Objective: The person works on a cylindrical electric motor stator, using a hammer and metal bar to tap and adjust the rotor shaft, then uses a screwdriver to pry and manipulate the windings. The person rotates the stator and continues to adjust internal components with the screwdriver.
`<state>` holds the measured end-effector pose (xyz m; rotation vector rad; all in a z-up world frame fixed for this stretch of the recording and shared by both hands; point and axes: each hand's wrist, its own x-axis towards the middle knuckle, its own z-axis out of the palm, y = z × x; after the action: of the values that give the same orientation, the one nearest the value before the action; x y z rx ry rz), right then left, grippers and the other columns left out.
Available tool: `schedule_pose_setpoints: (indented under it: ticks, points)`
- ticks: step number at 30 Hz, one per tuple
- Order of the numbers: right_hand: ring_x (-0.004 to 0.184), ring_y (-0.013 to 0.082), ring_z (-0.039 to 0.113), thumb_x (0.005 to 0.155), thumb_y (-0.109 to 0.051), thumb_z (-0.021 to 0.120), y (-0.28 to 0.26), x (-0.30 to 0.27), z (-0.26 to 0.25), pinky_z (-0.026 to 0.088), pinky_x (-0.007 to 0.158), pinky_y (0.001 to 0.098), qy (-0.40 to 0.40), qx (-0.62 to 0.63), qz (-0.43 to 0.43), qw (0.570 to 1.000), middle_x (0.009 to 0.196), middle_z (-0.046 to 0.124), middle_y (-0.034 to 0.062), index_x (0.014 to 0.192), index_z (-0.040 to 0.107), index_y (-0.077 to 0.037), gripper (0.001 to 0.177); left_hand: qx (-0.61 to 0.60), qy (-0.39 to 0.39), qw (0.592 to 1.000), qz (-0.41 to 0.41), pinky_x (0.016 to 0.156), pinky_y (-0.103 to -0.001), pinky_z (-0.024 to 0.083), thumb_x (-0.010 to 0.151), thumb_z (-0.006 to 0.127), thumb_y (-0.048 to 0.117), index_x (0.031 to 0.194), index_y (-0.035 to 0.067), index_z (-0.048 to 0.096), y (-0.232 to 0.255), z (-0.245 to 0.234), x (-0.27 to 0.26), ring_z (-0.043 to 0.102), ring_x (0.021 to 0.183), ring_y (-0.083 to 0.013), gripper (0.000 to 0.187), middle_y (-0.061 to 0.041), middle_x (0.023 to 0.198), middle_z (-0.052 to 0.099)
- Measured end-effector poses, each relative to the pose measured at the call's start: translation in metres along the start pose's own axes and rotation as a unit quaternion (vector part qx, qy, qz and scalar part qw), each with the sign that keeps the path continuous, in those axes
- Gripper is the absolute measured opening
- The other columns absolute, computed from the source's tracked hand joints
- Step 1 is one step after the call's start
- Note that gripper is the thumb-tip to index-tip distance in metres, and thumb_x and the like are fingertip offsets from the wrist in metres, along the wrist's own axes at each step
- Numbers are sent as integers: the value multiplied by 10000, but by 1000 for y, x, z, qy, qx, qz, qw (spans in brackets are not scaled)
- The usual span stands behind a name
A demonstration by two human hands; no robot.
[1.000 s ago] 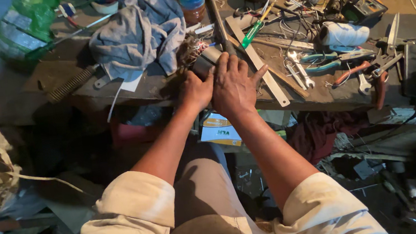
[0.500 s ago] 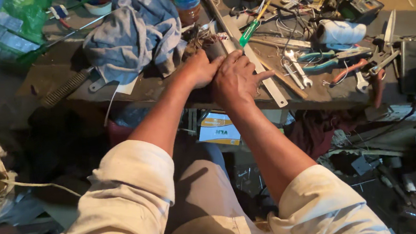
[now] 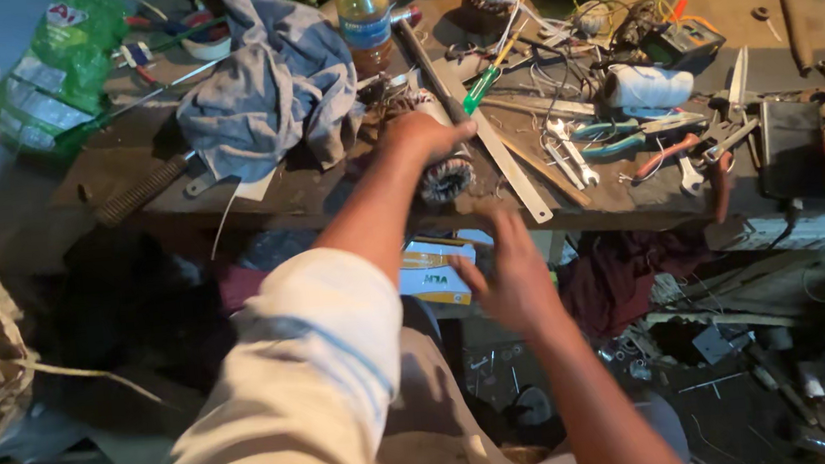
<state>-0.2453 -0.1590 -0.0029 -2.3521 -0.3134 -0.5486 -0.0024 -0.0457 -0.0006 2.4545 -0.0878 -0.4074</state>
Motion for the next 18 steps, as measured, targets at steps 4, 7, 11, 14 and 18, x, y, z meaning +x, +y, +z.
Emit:
schedule_pose_setpoints:
  ticks: [4,7,11,14,18]
  points:
    - [1081,360,659,803,-202,810,20,-108,15,528,926,422,-55,48,177,982,1172,657,192,1260,579,-18,543,30,94,992,-81,1027,-413,485,593,900,637,1336,-29,576,12,27,9,576,1254,-359,1049,-232,1394,561]
    - [955,324,727,789,-227,799,57,-160,27,569,856,405,-118,73,327,935,1171,676,140,1265,585,-50,551,75,76,994,-31,1013,-387,492,609,886,606,1270,13,645,11,17,9,598,1220,-333,920,-233,1367,586]
    - [1024,308,717,819,-259,817,126,-188,46,566,852,404,-31,69,273,959,1133,736,164,1208,645,-21,487,81,-15,997,10,911,-406,574,601,823,537,1106,72,771,-9,-13,2,741,1019,-281,688,-165,1186,744]
    - [1002,299,721,803,-313,840,163,-201,60,556,875,398,-70,26,382,921,1105,746,163,1193,660,-41,508,137,-6,987,84,892,-411,556,620,840,570,1024,48,798,-16,-27,6,721,970,-303,661,-196,1100,741]
    - [913,279,751,818,-303,812,181,-224,71,575,820,391,-98,74,431,894,1037,772,158,1186,675,-51,466,168,3,986,11,916,-456,556,598,832,562,1197,56,704,3,-3,20,699,1066,-332,795,-204,1222,679]
